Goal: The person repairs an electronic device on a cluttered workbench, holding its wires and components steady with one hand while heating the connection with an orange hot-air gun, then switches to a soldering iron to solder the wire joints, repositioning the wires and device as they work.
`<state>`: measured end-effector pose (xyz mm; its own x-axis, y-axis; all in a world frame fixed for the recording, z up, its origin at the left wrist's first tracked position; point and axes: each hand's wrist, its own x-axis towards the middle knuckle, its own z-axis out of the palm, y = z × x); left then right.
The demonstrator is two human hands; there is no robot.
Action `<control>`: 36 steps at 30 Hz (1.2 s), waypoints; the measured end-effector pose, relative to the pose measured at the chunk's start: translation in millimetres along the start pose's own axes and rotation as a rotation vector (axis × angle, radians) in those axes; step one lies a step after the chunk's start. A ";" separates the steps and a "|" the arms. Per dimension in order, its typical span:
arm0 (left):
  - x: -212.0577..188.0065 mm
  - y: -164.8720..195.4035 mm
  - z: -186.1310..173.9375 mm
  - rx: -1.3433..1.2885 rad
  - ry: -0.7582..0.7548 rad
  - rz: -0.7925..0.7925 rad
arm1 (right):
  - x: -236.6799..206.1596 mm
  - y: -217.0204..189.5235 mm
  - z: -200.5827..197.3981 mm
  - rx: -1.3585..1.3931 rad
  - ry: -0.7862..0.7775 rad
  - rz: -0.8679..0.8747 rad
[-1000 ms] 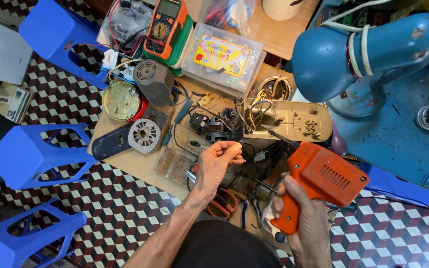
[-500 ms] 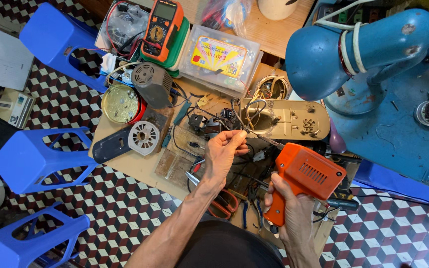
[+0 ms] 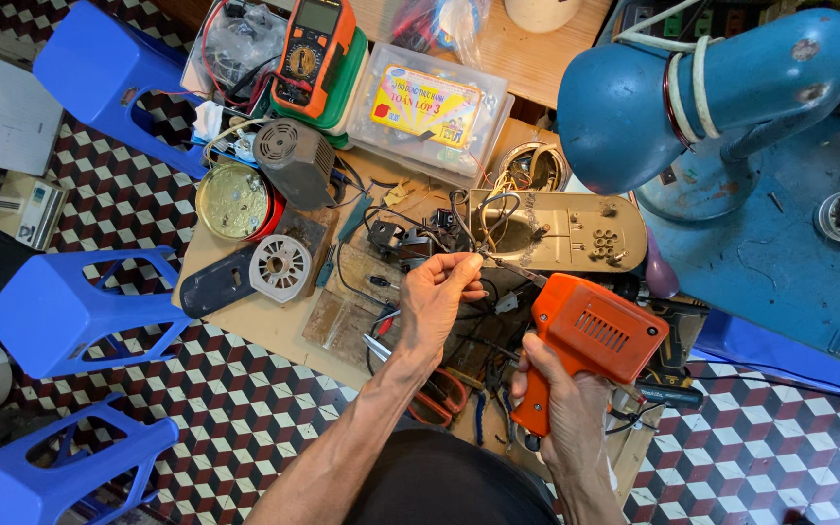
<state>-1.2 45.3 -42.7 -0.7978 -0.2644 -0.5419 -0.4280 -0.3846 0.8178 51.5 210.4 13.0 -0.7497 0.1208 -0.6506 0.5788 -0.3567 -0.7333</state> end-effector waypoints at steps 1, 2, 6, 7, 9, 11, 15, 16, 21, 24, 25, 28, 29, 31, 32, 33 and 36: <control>-0.1 0.1 1.1 -0.001 0.005 0.010 | 0.2 0.4 0.0 -0.018 -0.003 -0.013; -0.3 0.3 2.0 -0.003 0.009 0.020 | 0.2 0.7 -0.1 -0.035 -0.004 -0.028; -1.2 2.1 1.2 0.036 0.009 0.010 | -1.0 1.0 0.7 -0.012 -0.011 -0.039; -1.4 2.1 1.6 0.040 0.011 0.012 | -1.3 0.7 1.3 -0.022 -0.006 -0.041; -1.3 2.3 1.7 0.038 0.009 0.016 | -2.2 0.0 2.3 -0.042 0.006 -0.045; -1.9 1.9 1.4 0.027 0.002 0.018 | -3.7 -1.1 2.9 -0.053 0.006 -0.047; -1.3 1.4 0.8 0.015 -0.007 0.023 | -5.9 -3.4 4.6 -0.085 -0.008 -0.100; -1.0 1.4 0.5 0.016 -0.005 0.021 | -6.5 -3.8 4.9 -0.075 -0.014 -0.104; -1.1 2.1 -0.4 0.023 -0.006 0.021 | -8.3 -4.7 7.3 -0.086 -0.022 -0.131; -1.2 2.0 -0.1 0.032 0.005 0.008 | -9.2 -4.9 7.3 -0.138 -0.014 -0.181; -0.9 1.9 -0.1 0.028 0.004 0.009 | -9.0 -4.9 7.5 -0.144 -0.008 -0.175; -0.9 1.2 0.1 0.016 -0.002 0.017 | -8.6 -4.5 7.9 -0.149 -0.001 -0.177; -1.0 1.0 -0.2 0.013 -0.002 0.019 | -8.6 -4.2 8.1 -0.139 -0.006 -0.186; -1.4 0.8 -0.7 0.017 -0.010 0.022 | -8.8 -3.9 8.2 -0.154 0.002 -0.191; -1.3 0.9 -0.9 0.019 -0.013 0.024 | -8.7 -3.8 8.1 -0.178 0.014 -0.185; -1.0 1.1 -1.5 0.030 -0.014 0.025 | -8.5 -3.7 8.0 -0.202 0.026 -0.179; -1.3 1.4 -2.4 0.049 -0.020 0.030 | -9.1 -3.6 6.5 -0.236 0.035 -0.169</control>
<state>0.2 43.0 -41.3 -0.8185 -0.2577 -0.5135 -0.4236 -0.3331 0.8424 54.2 204.6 22.9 -0.8325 0.1937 -0.5191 0.5086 -0.1044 -0.8546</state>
